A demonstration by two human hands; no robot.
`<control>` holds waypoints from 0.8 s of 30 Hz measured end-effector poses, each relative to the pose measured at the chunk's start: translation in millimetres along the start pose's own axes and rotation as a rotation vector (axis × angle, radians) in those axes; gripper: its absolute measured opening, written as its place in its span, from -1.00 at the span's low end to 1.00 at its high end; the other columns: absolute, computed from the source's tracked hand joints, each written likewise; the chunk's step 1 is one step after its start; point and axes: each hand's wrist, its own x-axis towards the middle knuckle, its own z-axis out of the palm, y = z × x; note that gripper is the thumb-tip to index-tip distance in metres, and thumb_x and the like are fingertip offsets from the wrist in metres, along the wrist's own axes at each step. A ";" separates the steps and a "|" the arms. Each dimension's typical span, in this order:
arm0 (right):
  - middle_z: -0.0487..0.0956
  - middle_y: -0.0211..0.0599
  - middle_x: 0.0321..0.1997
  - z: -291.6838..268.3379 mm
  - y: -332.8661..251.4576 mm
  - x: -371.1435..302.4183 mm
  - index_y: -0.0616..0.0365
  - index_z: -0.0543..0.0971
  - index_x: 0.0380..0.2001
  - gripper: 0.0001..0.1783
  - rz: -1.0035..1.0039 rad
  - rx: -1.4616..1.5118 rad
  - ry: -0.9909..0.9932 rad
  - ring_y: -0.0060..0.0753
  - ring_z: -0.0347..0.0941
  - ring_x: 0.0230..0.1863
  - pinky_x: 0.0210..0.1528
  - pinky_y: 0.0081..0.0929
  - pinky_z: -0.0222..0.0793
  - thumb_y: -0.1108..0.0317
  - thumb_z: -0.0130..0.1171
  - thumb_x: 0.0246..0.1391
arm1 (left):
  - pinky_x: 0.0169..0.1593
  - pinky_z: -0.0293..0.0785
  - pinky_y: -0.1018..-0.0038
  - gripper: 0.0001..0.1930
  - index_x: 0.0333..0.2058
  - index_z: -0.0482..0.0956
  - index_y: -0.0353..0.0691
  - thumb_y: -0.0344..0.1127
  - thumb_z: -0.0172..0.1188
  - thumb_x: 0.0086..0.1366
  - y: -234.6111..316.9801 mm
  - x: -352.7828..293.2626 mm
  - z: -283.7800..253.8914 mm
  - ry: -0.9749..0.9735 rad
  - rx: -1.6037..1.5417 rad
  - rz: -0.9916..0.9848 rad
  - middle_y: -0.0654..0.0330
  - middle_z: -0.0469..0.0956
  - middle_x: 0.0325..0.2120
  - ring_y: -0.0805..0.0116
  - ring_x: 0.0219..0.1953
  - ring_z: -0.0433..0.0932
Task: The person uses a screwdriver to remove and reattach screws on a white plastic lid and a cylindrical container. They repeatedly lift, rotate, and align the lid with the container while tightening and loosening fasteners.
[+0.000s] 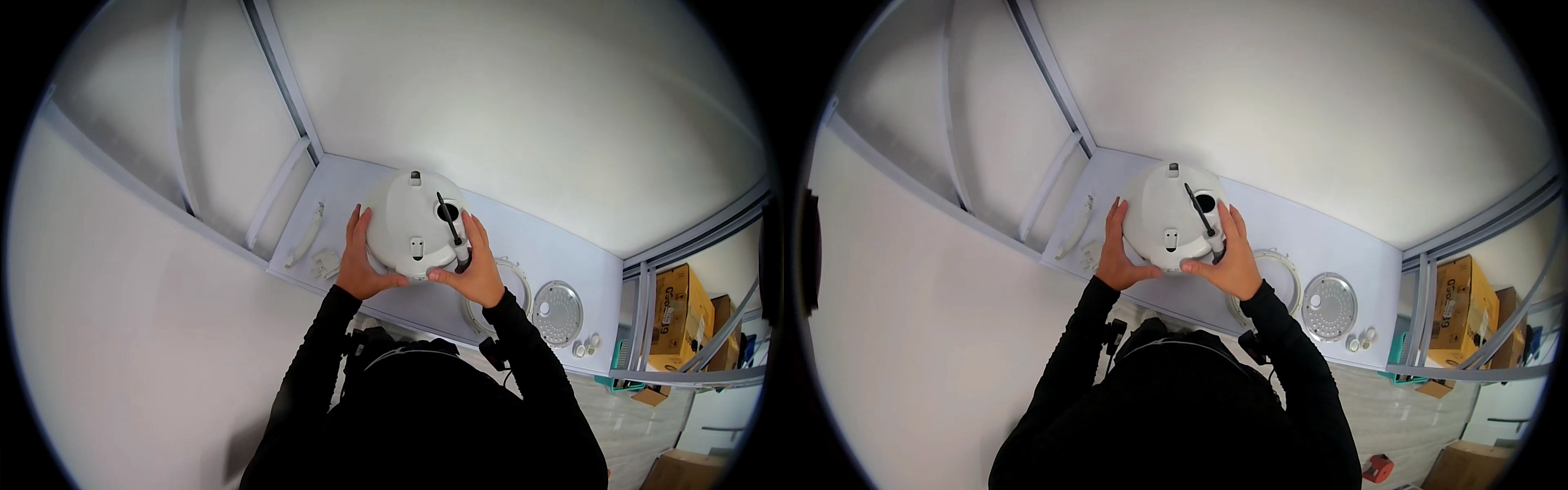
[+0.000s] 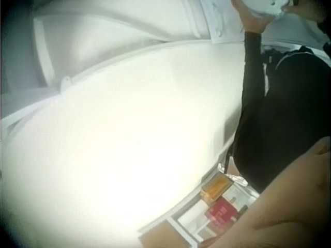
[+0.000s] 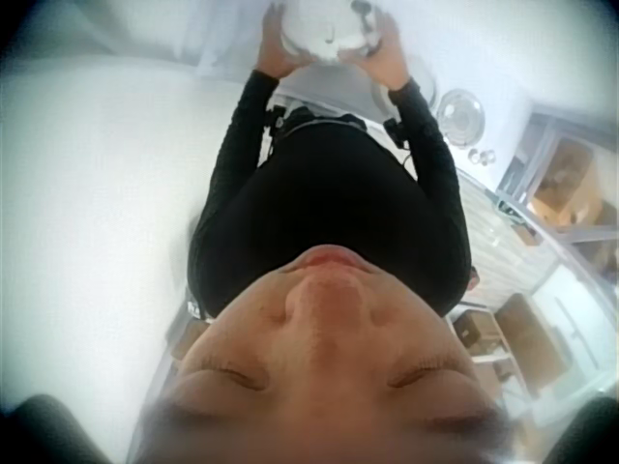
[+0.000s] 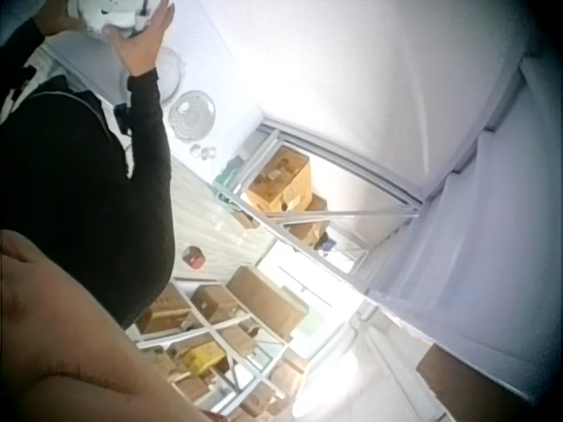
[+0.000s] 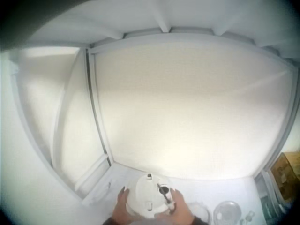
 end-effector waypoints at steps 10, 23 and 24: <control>-0.09 0.32 0.55 0.0 -6.9 -1.1 0.10 0.02 0.53 0.51 0.084 0.095 0.010 0.20 0.01 0.55 0.35 -0.05 0.31 -0.01 0.75 -0.44 | 0.47 0.03 -0.03 0.55 0.46 -0.05 -0.31 0.31 0.68 -0.41 0.9 -0.6 7.5 0.037 -0.108 -0.022 -0.33 -0.15 0.46 -0.22 0.54 -0.17; -0.05 0.22 0.56 -2.7 -8.8 -0.3 0.02 0.02 0.53 0.48 0.105 0.042 -0.010 0.16 -0.11 0.60 0.31 0.02 0.37 0.04 0.75 -0.41 | 0.48 0.03 0.02 0.54 0.45 0.00 -0.33 0.28 0.70 -0.44 -3.0 -0.9 10.3 0.067 -0.151 -0.042 -0.33 -0.07 0.46 -0.19 0.54 -0.14; -0.05 0.22 0.56 -2.9 -8.5 -0.2 0.02 0.03 0.53 0.48 0.104 0.036 -0.009 0.15 -0.11 0.60 0.31 0.02 0.38 0.04 0.75 -0.41 | 0.47 0.03 0.01 0.54 0.45 0.00 -0.33 0.28 0.70 -0.44 -2.4 -0.9 10.4 0.068 -0.149 -0.041 -0.33 -0.07 0.45 -0.20 0.54 -0.13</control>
